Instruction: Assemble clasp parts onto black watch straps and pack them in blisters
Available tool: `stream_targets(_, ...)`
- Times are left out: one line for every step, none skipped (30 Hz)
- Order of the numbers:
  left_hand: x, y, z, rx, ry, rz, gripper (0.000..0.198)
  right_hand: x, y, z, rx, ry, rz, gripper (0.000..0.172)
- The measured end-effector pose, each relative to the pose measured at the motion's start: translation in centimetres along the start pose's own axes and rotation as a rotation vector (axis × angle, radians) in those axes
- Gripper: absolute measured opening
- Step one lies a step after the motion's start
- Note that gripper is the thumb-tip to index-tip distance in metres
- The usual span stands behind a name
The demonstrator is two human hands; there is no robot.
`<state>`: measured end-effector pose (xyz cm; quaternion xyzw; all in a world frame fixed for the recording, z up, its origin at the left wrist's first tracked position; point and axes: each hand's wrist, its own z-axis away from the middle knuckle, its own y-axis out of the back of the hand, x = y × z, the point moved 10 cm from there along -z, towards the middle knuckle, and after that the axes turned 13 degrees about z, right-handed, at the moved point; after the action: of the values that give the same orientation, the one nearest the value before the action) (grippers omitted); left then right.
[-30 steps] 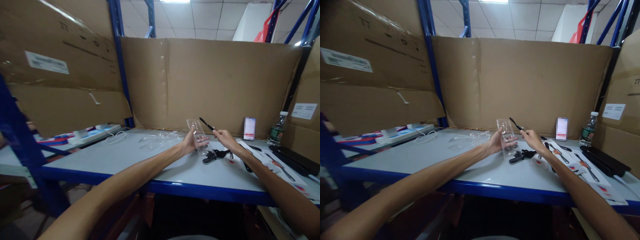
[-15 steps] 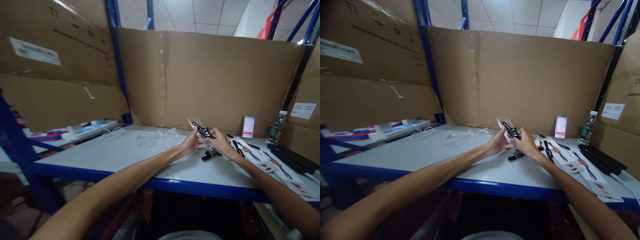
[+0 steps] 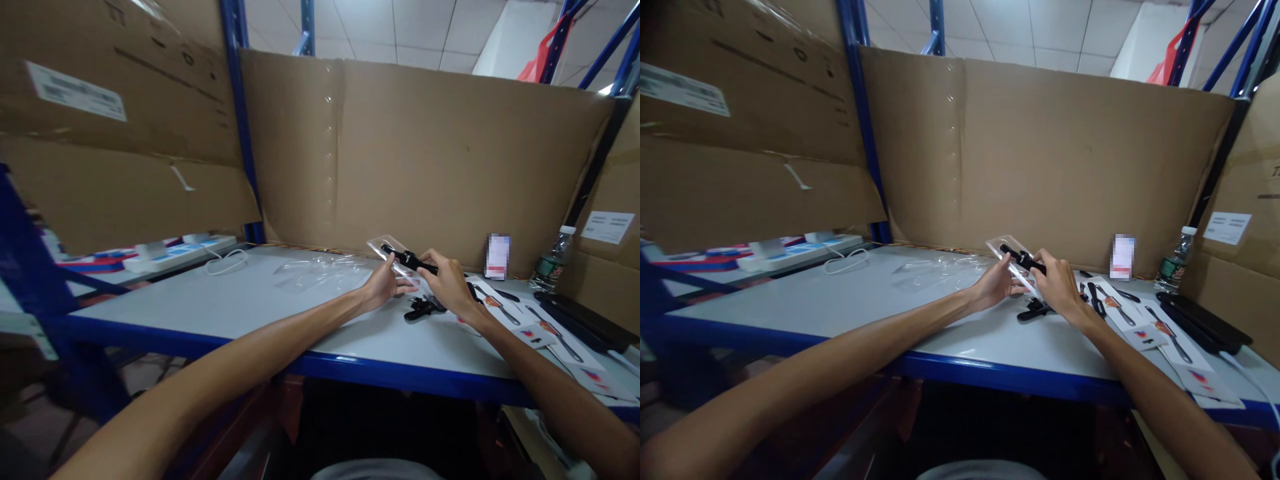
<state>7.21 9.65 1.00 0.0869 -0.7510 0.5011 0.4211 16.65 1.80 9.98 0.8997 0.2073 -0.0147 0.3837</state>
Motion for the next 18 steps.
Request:
stream_targets(0.1,0.1,0.1,0.017,-0.008,-0.005,0.04,-0.3,0.2,0.1,0.013,0.022,0.015,0.013)
stream_targets(0.3,0.3,0.1,0.035,-0.021,-0.01,0.037,-0.5,0.4,0.1,0.03,0.048,0.036,0.014)
stream_targets(0.6,0.4,0.1,0.05,-0.035,-0.012,0.036,-0.6,0.6,0.1,0.049,0.079,0.068,0.017)
stream_targets(0.9,0.5,0.1,0.057,-0.052,-0.011,0.036,-0.7,0.7,0.1,0.069,0.114,0.11,0.019)
stream_targets(1.2,0.6,0.1,0.06,-0.067,-0.005,0.037,-0.8,0.9,0.1,0.091,0.159,0.161,0.021)
stream_targets(1.5,0.8,0.0,0.06,-0.076,0.001,0.039,-0.8,1.2,0.1,0.117,0.207,0.223,0.023)
stream_targets(1.7,0.9,-0.1,0.057,-0.079,0.008,0.04,-0.8,1.6,0.0,0.144,0.254,0.295,0.024)
stream_targets(1.9,1.1,-0.2,0.055,-0.073,0.013,0.041,-0.7,2.1,0.0,0.167,0.294,0.372,0.024)
stream_targets(2.1,1.4,-0.4,0.054,-0.056,0.015,0.041,-0.4,2.6,-0.1,0.185,0.32,0.451,0.025)
stream_targets(2.2,1.6,-0.5,0.05,-0.027,0.011,0.041,0.0,3.1,-0.3,0.196,0.331,0.529,0.027)
stream_targets(2.1,1.7,-0.6,0.038,0.014,0.001,0.042,0.5,3.6,-0.5,0.197,0.329,0.599,0.028)
stream_targets(2.0,1.7,-0.6,0.017,0.068,-0.017,0.042,1.0,4.0,-0.7,0.187,0.315,0.659,0.028)
stream_targets(1.7,1.6,-0.5,-0.011,0.134,-0.042,0.043,1.5,4.3,-0.9,0.17,0.299,0.702,0.028)
stream_targets(1.3,1.4,-0.4,-0.042,0.208,-0.074,0.045,1.8,4.5,-1.1,0.15,0.285,0.729,0.027)
stream_targets(1.0,1.2,-0.1,-0.074,0.281,-0.109,0.046,2.0,4.5,-1.2,0.126,0.279,0.738,0.025)
stream_targets(0.6,1.0,0.2,-0.103,0.348,-0.145,0.046,2.1,4.3,-1.3,0.1,0.282,0.735,0.023)
stream_targets(0.3,0.8,0.5,-0.128,0.403,-0.177,0.047,1.9,3.9,-1.3,0.069,0.295,0.726,0.021)
stream_targets(0.0,0.6,0.7,-0.149,0.449,-0.204,0.049,1.8,3.3,-1.2,0.037,0.311,0.716,0.02)
